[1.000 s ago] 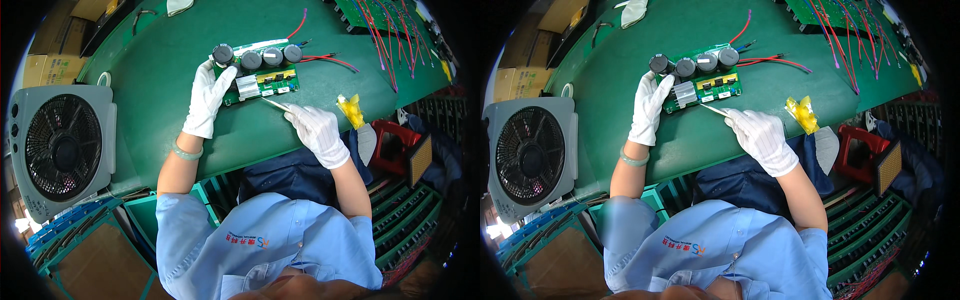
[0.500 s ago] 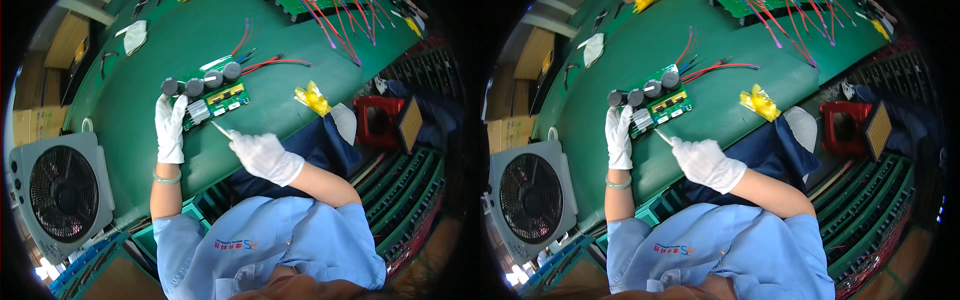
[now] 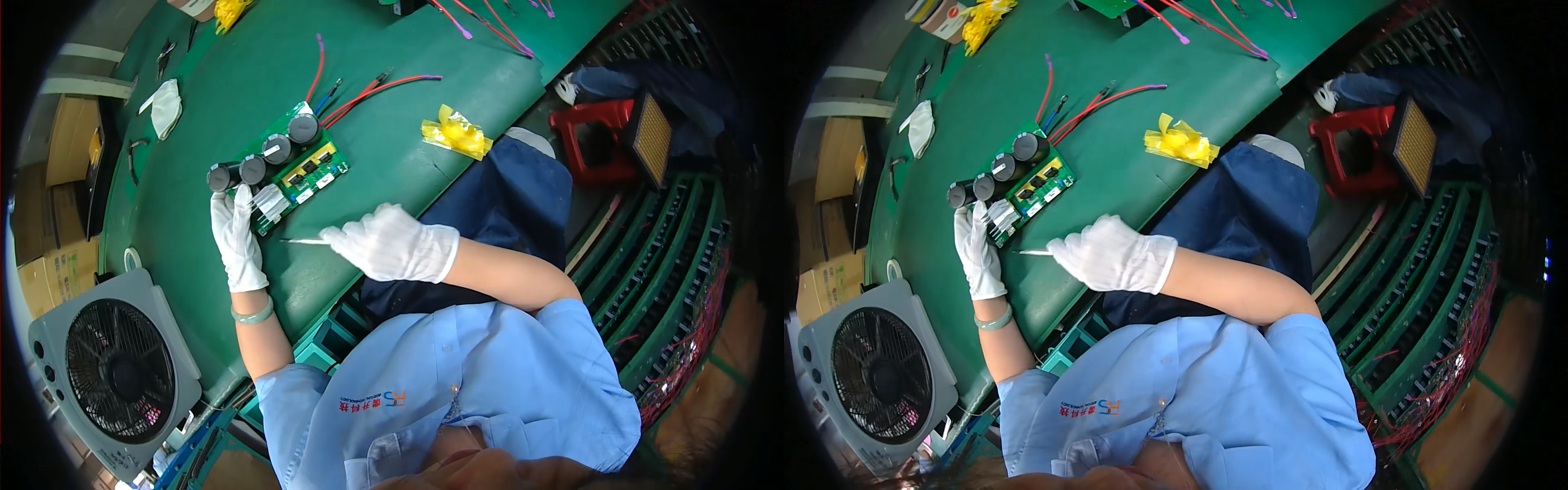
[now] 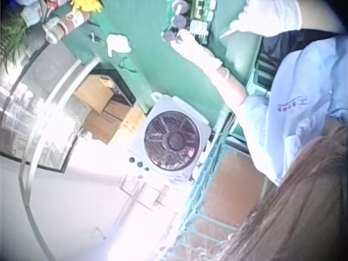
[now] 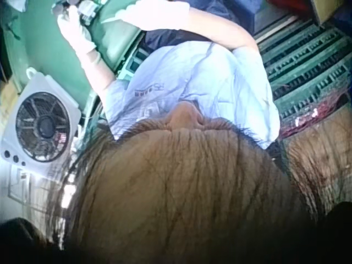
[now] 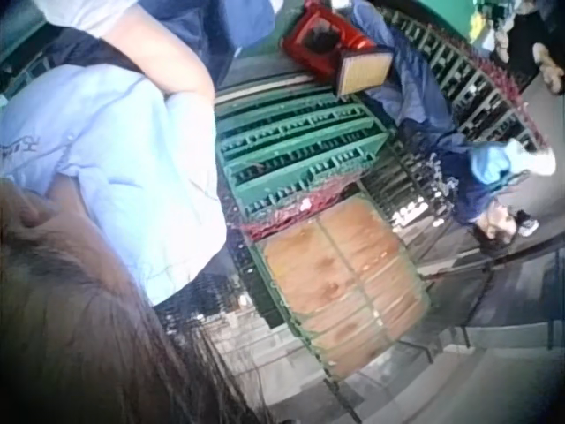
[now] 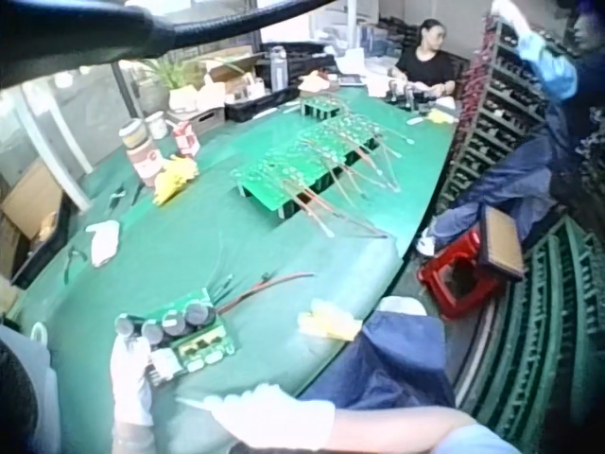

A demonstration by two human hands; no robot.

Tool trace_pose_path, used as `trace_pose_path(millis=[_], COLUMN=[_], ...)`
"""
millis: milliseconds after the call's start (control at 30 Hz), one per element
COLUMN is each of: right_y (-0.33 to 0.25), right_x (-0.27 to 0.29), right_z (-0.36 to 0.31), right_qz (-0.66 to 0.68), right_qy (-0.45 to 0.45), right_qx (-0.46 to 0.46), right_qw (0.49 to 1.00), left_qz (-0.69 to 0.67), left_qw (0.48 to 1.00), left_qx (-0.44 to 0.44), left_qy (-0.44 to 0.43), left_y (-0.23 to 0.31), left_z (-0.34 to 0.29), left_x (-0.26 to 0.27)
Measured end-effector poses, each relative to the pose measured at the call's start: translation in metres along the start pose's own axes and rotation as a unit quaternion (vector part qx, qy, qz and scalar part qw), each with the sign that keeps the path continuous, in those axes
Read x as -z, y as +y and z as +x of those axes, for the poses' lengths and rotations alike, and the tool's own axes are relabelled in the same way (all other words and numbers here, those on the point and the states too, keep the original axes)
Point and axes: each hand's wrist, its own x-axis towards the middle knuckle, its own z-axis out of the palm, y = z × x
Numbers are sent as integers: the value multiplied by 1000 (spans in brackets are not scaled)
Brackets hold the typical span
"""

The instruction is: The person assembles a green circuit board by attaching red and blue wires and securing cylindrical black components. They use a small metal tool to press down on the components and wires, ensuring they are firmly attached to the board. The person handles the board with gloved hands, flipping it to work on different sides.

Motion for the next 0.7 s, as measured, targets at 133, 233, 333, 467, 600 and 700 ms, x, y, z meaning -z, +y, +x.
trace_pose_path(millis=[133,233,333,467,600,700], right_y=[17,25,30,29,35,32], right_x=[14,32,38,51,55,61], right_z=[1,5,4,18,4,6], right_qz=[-5,-25,-65,-55,-86,-93], right_qy=[-13,25,-16,74,-62,-41], right_qx=[5,-1,6,36,-2,5], right_qw=[1000,999,998,995,994,995], left_qz=[3,-27,-44,-32,125,197], left_qw=[1000,999,999,998,987,980], left_qx=[-25,-28,-3,37,102,6], left_qy=[9,-18,-26,-25,-5,39], left_y=[3,8,8,6,19,21], left_z=[-2,-1,1,2,4,3], left_x=[-3,-5,1,10,23,30])
